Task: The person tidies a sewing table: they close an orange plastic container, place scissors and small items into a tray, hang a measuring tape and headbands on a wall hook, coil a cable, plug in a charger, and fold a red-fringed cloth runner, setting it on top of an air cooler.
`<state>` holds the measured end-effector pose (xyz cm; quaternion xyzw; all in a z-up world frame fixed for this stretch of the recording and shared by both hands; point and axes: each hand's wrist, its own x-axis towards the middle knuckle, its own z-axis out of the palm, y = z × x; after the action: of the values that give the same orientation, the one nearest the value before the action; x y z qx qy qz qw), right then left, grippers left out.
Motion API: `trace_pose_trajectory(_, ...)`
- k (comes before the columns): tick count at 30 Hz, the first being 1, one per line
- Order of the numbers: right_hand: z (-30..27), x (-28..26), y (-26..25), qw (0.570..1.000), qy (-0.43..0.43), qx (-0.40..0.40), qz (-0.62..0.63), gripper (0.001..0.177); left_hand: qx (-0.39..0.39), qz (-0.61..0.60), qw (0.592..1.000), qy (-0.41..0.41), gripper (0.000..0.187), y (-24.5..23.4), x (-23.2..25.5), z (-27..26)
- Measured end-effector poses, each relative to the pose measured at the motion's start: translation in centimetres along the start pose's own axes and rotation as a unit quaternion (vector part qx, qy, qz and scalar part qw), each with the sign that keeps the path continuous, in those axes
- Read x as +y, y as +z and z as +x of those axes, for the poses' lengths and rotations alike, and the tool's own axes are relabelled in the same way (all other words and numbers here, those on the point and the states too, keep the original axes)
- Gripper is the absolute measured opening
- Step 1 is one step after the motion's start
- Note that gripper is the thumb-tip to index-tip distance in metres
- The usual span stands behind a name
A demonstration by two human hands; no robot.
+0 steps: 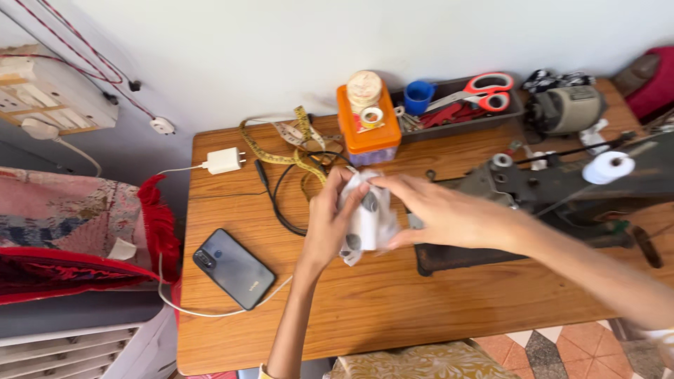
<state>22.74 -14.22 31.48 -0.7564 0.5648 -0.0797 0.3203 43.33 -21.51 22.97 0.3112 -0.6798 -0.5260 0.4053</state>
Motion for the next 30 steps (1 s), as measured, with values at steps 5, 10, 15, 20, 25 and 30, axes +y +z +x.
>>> trace_pose_trajectory(5, -1.3, 2.1, 0.3, 0.979, 0.031, 0.145, 0.139, 0.056, -0.041, -0.270, 0.962, 0.020, 0.018, 3.6, 4.2, 1.1)
trace_pose_trajectory(10, -2.3, 5.9, -2.2, 0.888, -0.076, 0.278, 0.359, 0.049, 0.055, -0.220, 0.972, 0.065, 0.052, 8.6, 5.9, 1.6)
trace_pose_trajectory(15, -3.5, 8.6, -6.8, 0.856, -0.072, 0.257, 0.443, 0.048, 0.000, -0.220, 0.975, -0.006, 0.053, 11.3, 4.7, 3.8)
trace_pose_trajectory(20, -3.3, 9.8, -10.4, 0.954, -0.198, 0.225, 0.026, 0.055, 0.122, -0.197, 0.972, -0.034, 0.030, 14.3, 2.3, 7.5)
trace_pose_trajectory(25, -1.6, 13.7, -12.4, 0.990, -0.073, 0.102, 0.070, 0.042, 0.135, -0.174, 0.974, -0.055, 0.032, 17.1, 0.5, 10.3)
trace_pose_trajectory(30, 3.6, 23.3, -15.2, 0.982, 0.086, 0.104, -0.134, 0.043, 0.063, -0.160, 0.980, -0.098, 0.041, 16.5, -1.7, 10.0)
